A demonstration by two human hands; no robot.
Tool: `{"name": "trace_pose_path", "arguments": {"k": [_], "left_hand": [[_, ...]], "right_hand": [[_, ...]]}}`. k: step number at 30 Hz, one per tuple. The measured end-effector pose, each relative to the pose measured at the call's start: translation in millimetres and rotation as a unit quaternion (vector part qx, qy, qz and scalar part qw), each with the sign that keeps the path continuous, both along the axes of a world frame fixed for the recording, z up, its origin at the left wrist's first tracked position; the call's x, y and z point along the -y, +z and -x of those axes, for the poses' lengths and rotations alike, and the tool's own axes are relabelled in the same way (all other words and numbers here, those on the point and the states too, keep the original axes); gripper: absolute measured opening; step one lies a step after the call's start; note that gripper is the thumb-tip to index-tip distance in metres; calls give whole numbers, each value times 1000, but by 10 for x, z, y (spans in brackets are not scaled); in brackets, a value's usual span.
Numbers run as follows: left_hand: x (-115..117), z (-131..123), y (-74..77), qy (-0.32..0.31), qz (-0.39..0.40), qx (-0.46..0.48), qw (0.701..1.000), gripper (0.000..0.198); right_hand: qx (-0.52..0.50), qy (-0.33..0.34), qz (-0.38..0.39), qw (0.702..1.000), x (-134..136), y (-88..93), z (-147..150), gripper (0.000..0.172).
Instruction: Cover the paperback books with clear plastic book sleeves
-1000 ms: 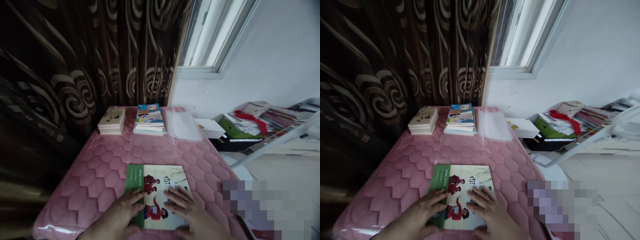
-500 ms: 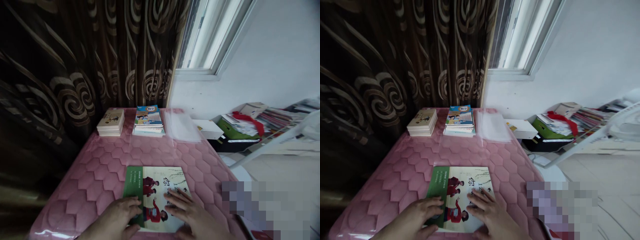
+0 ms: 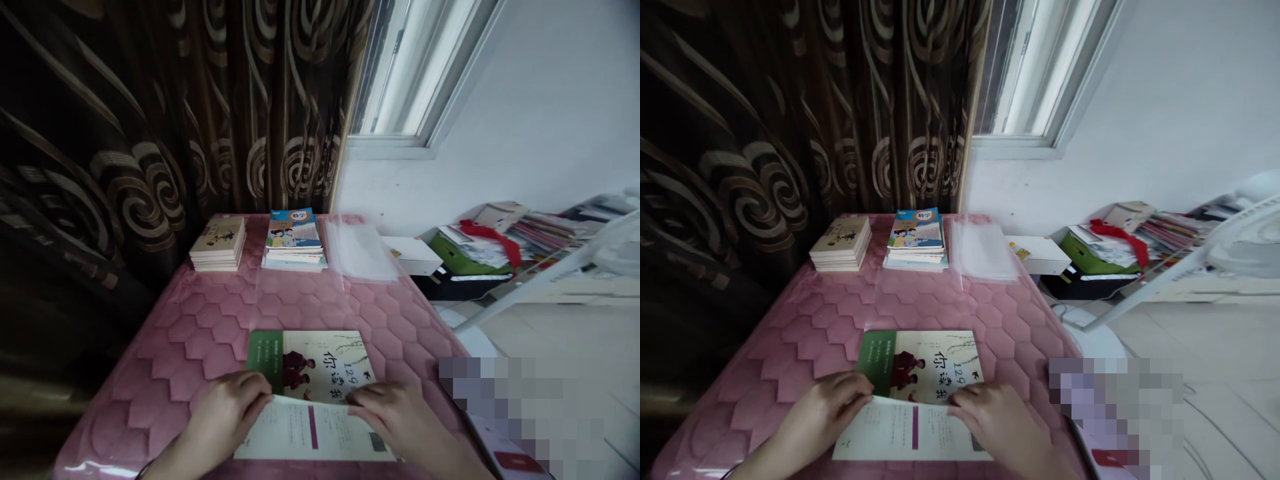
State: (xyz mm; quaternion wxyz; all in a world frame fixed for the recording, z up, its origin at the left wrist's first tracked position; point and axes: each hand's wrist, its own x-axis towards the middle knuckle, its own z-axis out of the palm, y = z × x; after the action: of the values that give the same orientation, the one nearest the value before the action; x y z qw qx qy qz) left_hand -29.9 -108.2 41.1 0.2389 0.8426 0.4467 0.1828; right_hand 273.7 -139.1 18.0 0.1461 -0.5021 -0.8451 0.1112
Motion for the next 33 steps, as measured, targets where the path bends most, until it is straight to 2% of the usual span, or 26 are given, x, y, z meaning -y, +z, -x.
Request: {"name": "trace_pose_path", "arguments": {"k": [3, 6, 10, 16, 20, 24, 29, 31, 33], "left_hand": [[-120, 45, 33, 57, 56, 46, 996, 15], [-242, 64, 11, 111, 106, 77, 985, 10], [-364, 51, -26, 160, 147, 104, 971, 9], [-411, 23, -47, 180, 192, 137, 955, 15], [-420, -7, -20, 151, 215, 144, 954, 22], [-452, 22, 31, 113, 202, 177, 957, 25], [-575, 29, -15, 177, 183, 224, 941, 36], [-685, -23, -69, 210, 164, 237, 934, 35], [-831, -99, -122, 235, 138, 240, 932, 32]], "right_hand": [[26, -34, 10, 999, -104, 37, -6, 37], [28, -83, 25, 996, -201, 146, -3, 35], [-51, -101, 73, 991, -264, 306, -37, 23], [-141, -78, 135, 978, -273, 366, -137, 34], [-153, -81, 133, 976, -284, 348, -141, 35], [-109, -121, 78, 984, -315, 280, -167, 35], [-21, -141, -91, 986, -398, 252, -91, 31], [3, -114, -159, 981, -445, 313, 88, 29], [21, -36, -175, 984, -508, 373, 360, 31]]}}
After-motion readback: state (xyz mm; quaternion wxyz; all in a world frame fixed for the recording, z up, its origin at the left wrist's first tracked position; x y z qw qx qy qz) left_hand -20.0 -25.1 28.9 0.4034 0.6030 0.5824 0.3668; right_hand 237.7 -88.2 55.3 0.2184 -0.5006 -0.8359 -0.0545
